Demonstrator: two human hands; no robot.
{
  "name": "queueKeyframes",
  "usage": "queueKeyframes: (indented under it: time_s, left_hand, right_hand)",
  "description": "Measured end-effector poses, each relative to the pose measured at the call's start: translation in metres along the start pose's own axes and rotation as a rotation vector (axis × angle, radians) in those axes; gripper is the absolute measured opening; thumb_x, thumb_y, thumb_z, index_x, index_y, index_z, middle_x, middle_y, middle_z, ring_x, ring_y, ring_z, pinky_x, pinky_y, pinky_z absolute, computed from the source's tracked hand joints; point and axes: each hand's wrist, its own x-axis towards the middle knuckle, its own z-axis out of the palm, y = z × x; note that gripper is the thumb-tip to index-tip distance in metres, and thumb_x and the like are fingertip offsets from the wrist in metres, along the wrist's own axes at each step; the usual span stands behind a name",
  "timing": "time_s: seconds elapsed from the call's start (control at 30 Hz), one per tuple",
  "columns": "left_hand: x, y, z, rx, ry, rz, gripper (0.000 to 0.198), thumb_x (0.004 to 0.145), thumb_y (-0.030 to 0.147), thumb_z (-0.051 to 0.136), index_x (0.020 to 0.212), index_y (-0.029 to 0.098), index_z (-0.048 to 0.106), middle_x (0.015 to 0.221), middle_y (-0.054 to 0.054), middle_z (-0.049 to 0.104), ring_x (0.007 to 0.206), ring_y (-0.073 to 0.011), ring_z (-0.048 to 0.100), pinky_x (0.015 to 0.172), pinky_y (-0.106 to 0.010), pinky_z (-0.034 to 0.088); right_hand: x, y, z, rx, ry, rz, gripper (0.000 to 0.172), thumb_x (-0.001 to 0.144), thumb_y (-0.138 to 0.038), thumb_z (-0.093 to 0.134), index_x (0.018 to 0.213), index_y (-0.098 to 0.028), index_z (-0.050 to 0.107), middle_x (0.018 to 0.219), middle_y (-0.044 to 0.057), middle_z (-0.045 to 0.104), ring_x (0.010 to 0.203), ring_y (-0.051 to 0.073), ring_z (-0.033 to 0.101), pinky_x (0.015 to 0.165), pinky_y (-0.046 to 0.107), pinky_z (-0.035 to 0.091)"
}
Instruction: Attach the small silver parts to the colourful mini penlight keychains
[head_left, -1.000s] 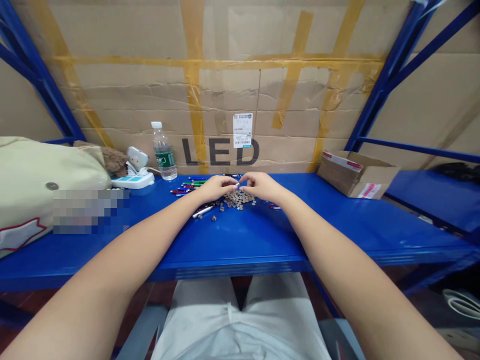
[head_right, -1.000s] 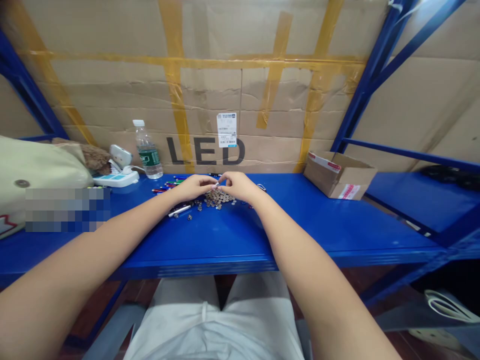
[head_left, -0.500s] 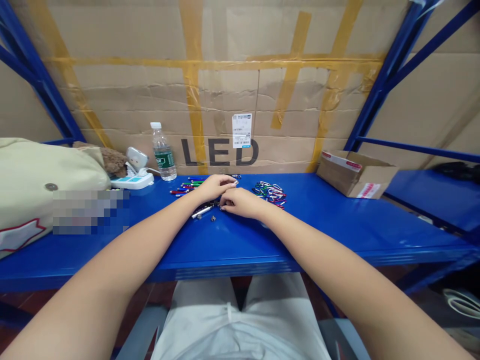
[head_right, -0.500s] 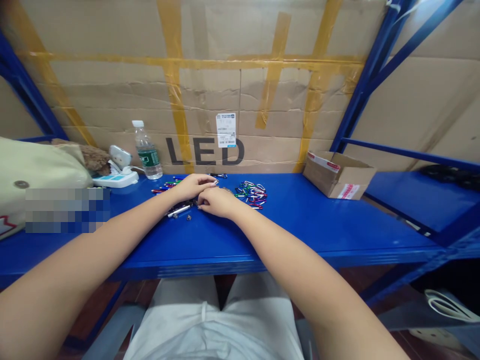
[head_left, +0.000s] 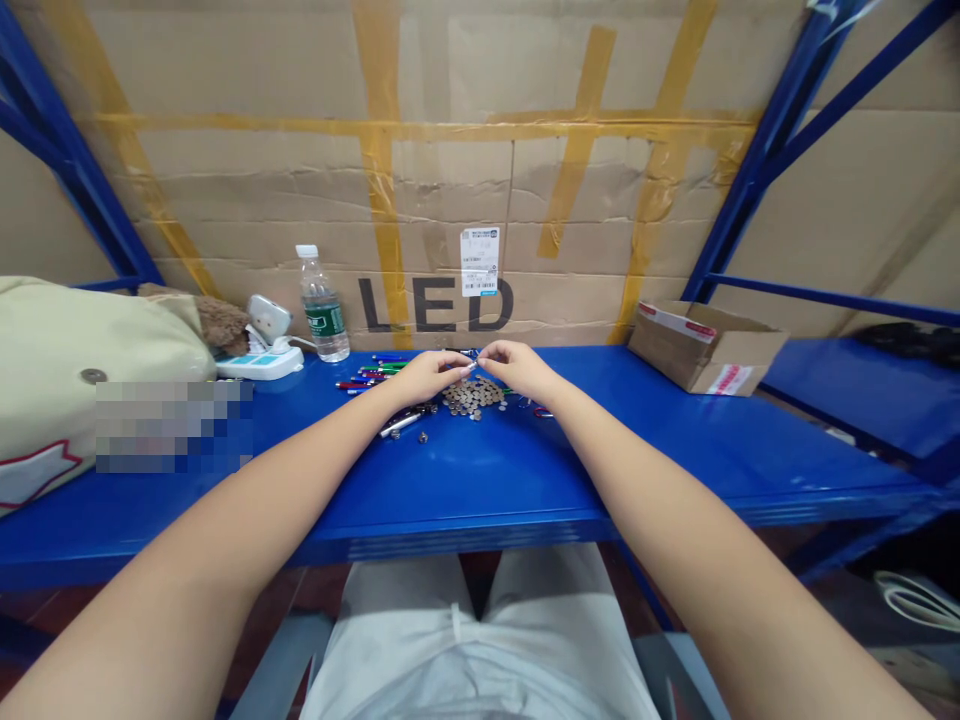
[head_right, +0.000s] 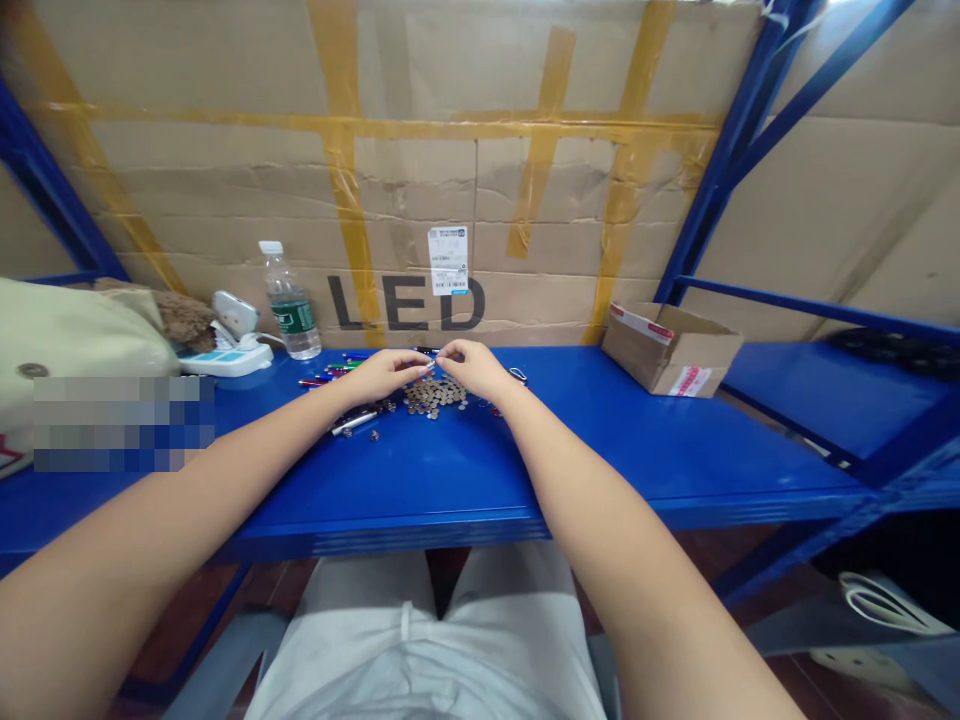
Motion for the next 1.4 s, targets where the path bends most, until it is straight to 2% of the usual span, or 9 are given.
queueKeyframes:
  time_s: [0.27, 0.47, 0.67, 0.73, 0.83, 1.0, 1.1, 1.27, 1.4]
  left_hand:
    - [0.001, 0.001, 0.000, 0.099, 0.019, 0.004, 0.034, 0.087, 0.039, 0.048, 0.107, 0.016, 0.065, 0.109, -0.007, 0.068, 0.096, -0.0200, 0.061, 0.087, -0.031, 0.045]
    - [-0.001, 0.008, 0.000, 0.201, 0.011, 0.048, 0.032, 0.086, 0.039, 0.048, 0.100, 0.018, 0.068, 0.103, -0.006, 0.070, 0.095, -0.0199, 0.061, 0.083, -0.028, 0.044]
    - [-0.003, 0.008, -0.001, 0.129, -0.065, -0.046, 0.032, 0.085, 0.038, 0.050, 0.099, 0.016, 0.069, 0.089, -0.005, 0.071, 0.075, -0.0180, 0.061, 0.070, -0.029, 0.045]
    - [-0.004, 0.008, -0.002, 0.109, -0.054, -0.007, 0.030, 0.085, 0.036, 0.052, 0.101, 0.016, 0.068, 0.093, -0.005, 0.071, 0.080, -0.0183, 0.062, 0.074, -0.029, 0.046]
    - [-0.003, 0.009, -0.004, 0.188, 0.011, 0.202, 0.026, 0.086, 0.032, 0.053, 0.101, 0.017, 0.068, 0.097, -0.007, 0.069, 0.090, -0.0180, 0.062, 0.081, -0.029, 0.046]
    - [0.001, 0.006, -0.005, 0.300, 0.130, 0.487, 0.025, 0.089, 0.033, 0.052, 0.101, 0.018, 0.068, 0.095, -0.008, 0.068, 0.089, -0.0167, 0.062, 0.081, -0.029, 0.047]
    - [0.002, 0.001, -0.005, 0.218, 0.153, 0.378, 0.027, 0.088, 0.036, 0.054, 0.102, 0.018, 0.068, 0.095, -0.007, 0.069, 0.088, -0.0167, 0.062, 0.081, -0.029, 0.048]
    - [0.000, -0.002, -0.006, -0.063, 0.041, 0.050, 0.035, 0.087, 0.040, 0.052, 0.108, 0.015, 0.065, 0.094, -0.006, 0.070, 0.076, -0.0144, 0.062, 0.074, -0.028, 0.049]
    - [-0.001, 0.001, -0.004, -0.053, 0.076, 0.049, 0.035, 0.085, 0.040, 0.055, 0.108, 0.015, 0.066, 0.098, -0.006, 0.070, 0.081, -0.0157, 0.063, 0.077, -0.029, 0.049]
  right_hand:
    - [-0.004, -0.001, 0.001, -0.195, -0.079, -0.031, 0.016, 0.081, -0.026, 0.055, 0.085, -0.014, 0.065, 0.079, 0.004, 0.067, 0.069, 0.013, 0.056, 0.064, 0.023, 0.040]
    - [-0.011, -0.021, -0.007, -0.566, -0.115, -0.236, 0.012, 0.081, -0.018, 0.052, 0.082, -0.016, 0.065, 0.081, 0.006, 0.067, 0.072, 0.016, 0.056, 0.064, 0.025, 0.034]
    - [-0.015, -0.038, -0.011, -0.826, -0.213, -0.398, 0.020, 0.084, -0.014, 0.045, 0.077, -0.014, 0.063, 0.085, 0.011, 0.067, 0.076, 0.019, 0.057, 0.066, 0.029, 0.030]
    - [-0.016, -0.036, -0.013, -0.732, -0.217, -0.388, 0.016, 0.082, -0.015, 0.048, 0.074, -0.014, 0.061, 0.080, 0.009, 0.065, 0.072, 0.017, 0.055, 0.065, 0.029, 0.031]
    - [-0.015, -0.028, -0.016, -0.381, -0.196, -0.223, 0.008, 0.078, -0.017, 0.052, 0.073, -0.016, 0.058, 0.071, 0.004, 0.061, 0.064, 0.014, 0.051, 0.060, 0.026, 0.033]
    - [-0.015, -0.016, -0.019, 0.166, -0.348, 0.059, 0.014, 0.082, -0.027, 0.050, 0.071, -0.018, 0.050, 0.058, -0.003, 0.047, 0.054, 0.010, 0.043, 0.054, 0.024, 0.034]
    - [-0.012, -0.015, -0.017, 0.140, -0.318, 0.022, 0.021, 0.086, -0.035, 0.047, 0.073, -0.019, 0.049, 0.059, -0.003, 0.047, 0.054, 0.011, 0.043, 0.055, 0.025, 0.035]
    - [-0.005, -0.016, -0.010, -0.301, -0.070, -0.257, 0.027, 0.091, -0.034, 0.041, 0.075, -0.017, 0.054, 0.073, 0.004, 0.058, 0.070, 0.015, 0.050, 0.064, 0.027, 0.034]
    - [-0.007, -0.019, -0.004, -0.330, -0.058, -0.203, 0.031, 0.092, -0.031, 0.037, 0.070, -0.017, 0.054, 0.070, 0.004, 0.057, 0.066, 0.015, 0.049, 0.063, 0.026, 0.033]
